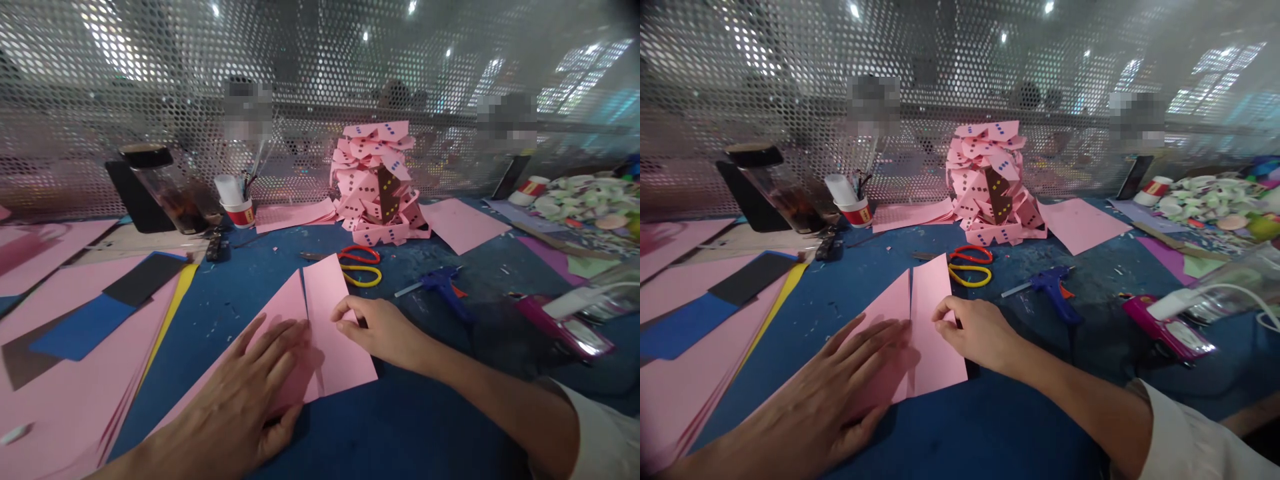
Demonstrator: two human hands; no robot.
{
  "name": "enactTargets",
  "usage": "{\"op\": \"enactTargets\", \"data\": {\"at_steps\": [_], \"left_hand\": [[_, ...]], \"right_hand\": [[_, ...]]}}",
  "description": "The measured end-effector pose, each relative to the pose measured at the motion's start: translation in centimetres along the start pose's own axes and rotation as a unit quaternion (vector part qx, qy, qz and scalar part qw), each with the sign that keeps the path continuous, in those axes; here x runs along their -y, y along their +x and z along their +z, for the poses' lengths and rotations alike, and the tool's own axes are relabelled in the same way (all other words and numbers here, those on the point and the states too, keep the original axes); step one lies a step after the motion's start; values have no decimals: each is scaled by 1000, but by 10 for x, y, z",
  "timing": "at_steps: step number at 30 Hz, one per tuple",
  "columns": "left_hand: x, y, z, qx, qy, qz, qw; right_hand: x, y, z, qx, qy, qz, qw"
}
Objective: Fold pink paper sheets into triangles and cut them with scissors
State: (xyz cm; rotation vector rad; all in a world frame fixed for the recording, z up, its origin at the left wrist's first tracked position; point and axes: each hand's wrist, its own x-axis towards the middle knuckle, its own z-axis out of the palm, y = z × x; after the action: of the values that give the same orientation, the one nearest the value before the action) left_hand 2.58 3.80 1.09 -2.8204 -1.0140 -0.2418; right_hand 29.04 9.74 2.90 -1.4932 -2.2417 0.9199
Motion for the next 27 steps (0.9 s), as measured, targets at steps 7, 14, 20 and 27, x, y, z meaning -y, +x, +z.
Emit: {"op": "enactTargets", "data": {"at_steps": [7, 14, 20, 27], "left_hand": [[-1, 3, -4, 6, -12, -1, 1000], [-2, 3, -2, -37, -16, -3, 999], [0, 4, 5, -56, -4, -4, 998], [-1, 12, 4, -110, -4, -18, 994]], "right_hand": [[-1, 0, 1, 15, -11, -9, 1000], [-3, -2, 0, 15, -4, -16, 1000], [-5, -1, 0, -4, 17, -25, 1000], [-7, 0, 3, -17, 6, -15, 1000]]}}
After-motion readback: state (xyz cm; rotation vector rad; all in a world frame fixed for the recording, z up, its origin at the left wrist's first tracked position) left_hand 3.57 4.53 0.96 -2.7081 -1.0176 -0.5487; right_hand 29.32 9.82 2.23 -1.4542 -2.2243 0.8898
